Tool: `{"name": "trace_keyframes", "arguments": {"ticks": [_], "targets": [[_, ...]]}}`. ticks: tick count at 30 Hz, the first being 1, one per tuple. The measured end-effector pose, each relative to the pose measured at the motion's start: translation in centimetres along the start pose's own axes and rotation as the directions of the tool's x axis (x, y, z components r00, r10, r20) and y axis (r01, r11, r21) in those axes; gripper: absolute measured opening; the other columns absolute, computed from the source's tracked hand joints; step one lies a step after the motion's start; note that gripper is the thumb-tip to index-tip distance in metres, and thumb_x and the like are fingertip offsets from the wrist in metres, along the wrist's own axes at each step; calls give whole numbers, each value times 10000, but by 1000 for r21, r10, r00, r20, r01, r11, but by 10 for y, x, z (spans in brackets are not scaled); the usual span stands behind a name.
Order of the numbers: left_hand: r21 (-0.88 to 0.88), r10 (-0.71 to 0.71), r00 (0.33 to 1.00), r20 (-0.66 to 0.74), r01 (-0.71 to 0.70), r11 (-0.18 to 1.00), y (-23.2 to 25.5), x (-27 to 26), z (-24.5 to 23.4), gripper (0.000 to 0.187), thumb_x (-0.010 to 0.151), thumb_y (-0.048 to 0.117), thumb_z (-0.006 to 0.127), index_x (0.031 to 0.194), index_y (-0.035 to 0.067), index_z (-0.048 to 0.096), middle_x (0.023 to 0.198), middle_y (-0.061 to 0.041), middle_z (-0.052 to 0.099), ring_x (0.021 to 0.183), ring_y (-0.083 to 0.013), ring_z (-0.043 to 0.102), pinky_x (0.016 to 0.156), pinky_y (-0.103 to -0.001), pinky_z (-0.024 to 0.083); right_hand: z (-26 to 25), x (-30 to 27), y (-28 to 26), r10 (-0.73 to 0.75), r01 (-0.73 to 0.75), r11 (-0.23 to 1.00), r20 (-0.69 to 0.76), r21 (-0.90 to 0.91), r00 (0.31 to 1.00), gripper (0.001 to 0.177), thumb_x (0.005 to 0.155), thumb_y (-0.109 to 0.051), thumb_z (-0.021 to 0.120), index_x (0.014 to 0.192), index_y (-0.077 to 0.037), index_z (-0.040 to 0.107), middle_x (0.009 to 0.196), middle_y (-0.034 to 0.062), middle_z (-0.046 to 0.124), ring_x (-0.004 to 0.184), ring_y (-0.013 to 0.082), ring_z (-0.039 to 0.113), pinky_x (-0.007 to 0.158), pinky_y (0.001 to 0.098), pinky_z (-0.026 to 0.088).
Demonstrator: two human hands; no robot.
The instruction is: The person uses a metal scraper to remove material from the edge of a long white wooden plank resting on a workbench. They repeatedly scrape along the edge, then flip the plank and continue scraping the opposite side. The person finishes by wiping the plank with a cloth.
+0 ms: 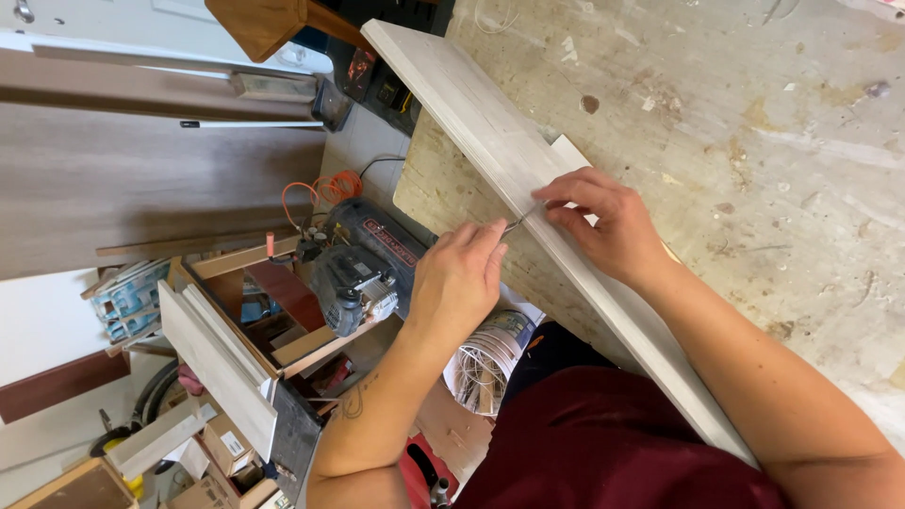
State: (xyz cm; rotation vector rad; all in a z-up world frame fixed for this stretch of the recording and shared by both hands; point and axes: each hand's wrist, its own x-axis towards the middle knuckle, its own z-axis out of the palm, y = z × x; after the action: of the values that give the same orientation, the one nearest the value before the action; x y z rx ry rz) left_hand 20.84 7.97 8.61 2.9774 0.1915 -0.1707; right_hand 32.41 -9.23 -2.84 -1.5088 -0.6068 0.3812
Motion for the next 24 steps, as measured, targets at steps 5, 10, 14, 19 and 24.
{"name": "trace_keyframes", "arguments": {"ticks": [5, 10, 14, 19, 24], "targets": [[91, 41, 999, 33, -44, 995, 14, -13, 5, 281, 1029, 262, 561, 1235, 131, 700, 884, -88, 664, 782, -354, 730, 668, -468, 609, 1, -3, 16, -53, 52, 998, 36, 23, 998, 95, 998, -54, 748, 1047, -115, 802, 978, 61, 719, 917, 255, 759, 834, 379, 601], [145, 72, 994, 84, -84, 986, 17, -19, 1, 282, 1021, 227, 528, 1221, 105, 686, 863, -70, 647, 764, -320, 728, 653, -423, 604, -2, -14, 19, -91, 89, 996, 89, 25, 992, 85, 1024, -78, 706, 1012, -106, 785, 948, 72, 711, 901, 280, 751, 871, 402, 585], [95, 75, 993, 89, -84, 992, 6, -6, -9, 274, 1030, 222, 523, 1215, 106, 689, 873, -103, 654, 774, -372, 724, 655, -481, 593, 1, -3, 5, -89, 91, 995, 61, -42, 994, 70, 1043, -91, 700, 1043, -103, 770, 974, 76, 719, 925, 297, 754, 875, 412, 585], [218, 93, 996, 13, -93, 971, 2, -5, -3, 275, 1018, 217, 541, 1231, 111, 678, 856, -70, 610, 745, -314, 700, 634, -428, 582, 4, 7, 14, -174, 178, 982, 68, -57, 982, 53, 1036, -145, 737, 1030, -105, 772, 978, 65, 710, 896, 290, 747, 842, 403, 591], [172, 80, 996, 42, -86, 981, 18, -17, 6, 284, 1009, 210, 516, 1212, 97, 678, 834, -66, 610, 721, -329, 700, 599, -440, 573, -6, -4, 19, -246, 256, 963, 117, -80, 962, 85, 1011, -99, 732, 950, -121, 786, 907, 53, 701, 827, 276, 739, 803, 382, 595]]}}
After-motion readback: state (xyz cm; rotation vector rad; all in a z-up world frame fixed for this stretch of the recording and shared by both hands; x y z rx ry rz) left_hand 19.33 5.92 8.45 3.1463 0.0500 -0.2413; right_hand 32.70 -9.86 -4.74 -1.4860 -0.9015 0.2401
